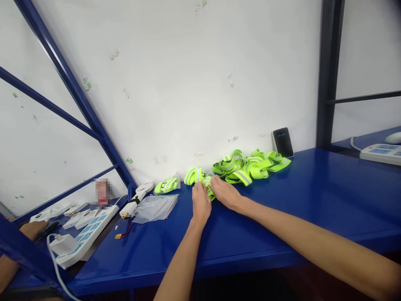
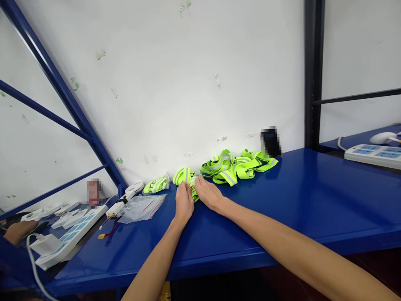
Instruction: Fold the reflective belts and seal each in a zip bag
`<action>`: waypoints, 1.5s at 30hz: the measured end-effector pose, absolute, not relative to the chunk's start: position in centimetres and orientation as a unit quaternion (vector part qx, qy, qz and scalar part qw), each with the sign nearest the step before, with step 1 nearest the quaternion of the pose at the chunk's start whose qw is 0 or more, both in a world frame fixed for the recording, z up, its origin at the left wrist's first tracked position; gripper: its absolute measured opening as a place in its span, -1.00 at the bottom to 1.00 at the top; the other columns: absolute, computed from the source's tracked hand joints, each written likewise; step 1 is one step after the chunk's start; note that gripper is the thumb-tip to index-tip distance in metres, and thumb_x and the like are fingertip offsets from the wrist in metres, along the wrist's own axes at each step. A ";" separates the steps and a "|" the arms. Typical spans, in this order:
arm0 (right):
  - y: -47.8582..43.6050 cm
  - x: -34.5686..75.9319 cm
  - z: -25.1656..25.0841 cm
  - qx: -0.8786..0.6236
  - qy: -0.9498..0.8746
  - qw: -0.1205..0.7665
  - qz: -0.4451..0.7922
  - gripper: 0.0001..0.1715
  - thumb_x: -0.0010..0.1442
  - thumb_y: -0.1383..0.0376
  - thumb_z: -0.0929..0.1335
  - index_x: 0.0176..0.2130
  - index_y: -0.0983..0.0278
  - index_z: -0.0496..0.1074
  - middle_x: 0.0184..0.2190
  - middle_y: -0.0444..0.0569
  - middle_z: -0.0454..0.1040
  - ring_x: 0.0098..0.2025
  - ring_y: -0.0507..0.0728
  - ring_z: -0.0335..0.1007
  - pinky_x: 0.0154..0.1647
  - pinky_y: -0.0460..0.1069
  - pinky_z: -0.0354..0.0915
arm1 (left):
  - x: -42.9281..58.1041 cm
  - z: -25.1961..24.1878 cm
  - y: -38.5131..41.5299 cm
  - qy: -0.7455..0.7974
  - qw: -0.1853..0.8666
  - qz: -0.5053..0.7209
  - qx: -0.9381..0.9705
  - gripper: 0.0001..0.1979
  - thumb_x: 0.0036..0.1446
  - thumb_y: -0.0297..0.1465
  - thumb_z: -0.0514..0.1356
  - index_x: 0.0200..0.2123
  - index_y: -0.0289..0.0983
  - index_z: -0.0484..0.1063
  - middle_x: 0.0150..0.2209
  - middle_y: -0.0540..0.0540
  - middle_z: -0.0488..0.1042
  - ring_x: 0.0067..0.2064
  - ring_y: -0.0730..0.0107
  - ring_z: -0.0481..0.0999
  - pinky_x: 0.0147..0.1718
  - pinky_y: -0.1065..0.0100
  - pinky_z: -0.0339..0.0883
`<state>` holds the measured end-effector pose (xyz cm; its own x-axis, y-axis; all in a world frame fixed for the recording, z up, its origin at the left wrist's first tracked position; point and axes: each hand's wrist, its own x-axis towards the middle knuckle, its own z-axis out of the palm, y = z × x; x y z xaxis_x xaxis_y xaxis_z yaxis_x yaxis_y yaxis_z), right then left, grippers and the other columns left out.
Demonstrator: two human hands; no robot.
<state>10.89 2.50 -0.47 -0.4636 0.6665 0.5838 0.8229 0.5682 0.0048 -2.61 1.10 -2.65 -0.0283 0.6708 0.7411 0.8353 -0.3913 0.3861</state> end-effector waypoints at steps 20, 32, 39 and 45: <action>1.0 11.8 -0.9 -0.394 -0.843 0.357 -0.078 -0.71 0.39 0.31 0.08 -0.15 0.31 0.30 -0.21 0.06 0.39 -0.32 0.11 0.39 -0.34 -0.04 0.23 | -3.4 -1.5 0.2 -0.529 0.082 -0.491 -0.687 -0.83 0.12 -0.49 0.05 -0.48 -0.20 0.12 -0.50 0.05 0.16 -0.45 0.40 0.21 -0.40 0.39 0.10; 3.4 13.4 -1.8 -0.324 -0.803 0.487 0.113 -0.70 0.37 0.27 0.06 -0.34 0.23 0.22 -0.38 -0.02 0.34 -0.32 0.15 0.31 -0.22 0.05 0.28 | -3.6 -1.5 -0.6 -0.472 -0.063 -0.440 -0.761 -0.29 0.14 -0.22 0.19 0.30 -0.18 0.00 0.28 -0.19 0.11 0.30 0.13 0.11 0.23 0.12 0.01; 1.7 12.6 -1.3 -0.347 -0.815 0.458 0.075 -0.70 0.38 0.25 0.05 -0.30 0.24 0.22 -0.37 -0.03 0.29 -0.35 0.13 0.30 -0.27 0.04 0.29 | -3.7 -1.7 0.2 -0.493 -0.009 -0.472 -0.731 -0.45 0.18 -0.35 0.12 0.25 -0.17 0.18 0.22 -0.11 0.29 0.24 0.17 0.26 0.21 0.20 0.13; 0.0 11.6 -1.1 -0.361 -0.792 0.491 0.041 -0.71 0.37 0.25 0.08 -0.20 0.26 0.31 -0.15 0.08 0.20 -0.19 0.17 0.35 -0.13 0.10 0.34 | -3.2 -1.4 -0.1 -0.537 0.067 -0.491 -0.683 -0.44 0.11 -0.47 0.12 0.21 -0.21 0.23 0.16 -0.14 0.37 0.15 0.21 0.37 0.13 0.25 0.23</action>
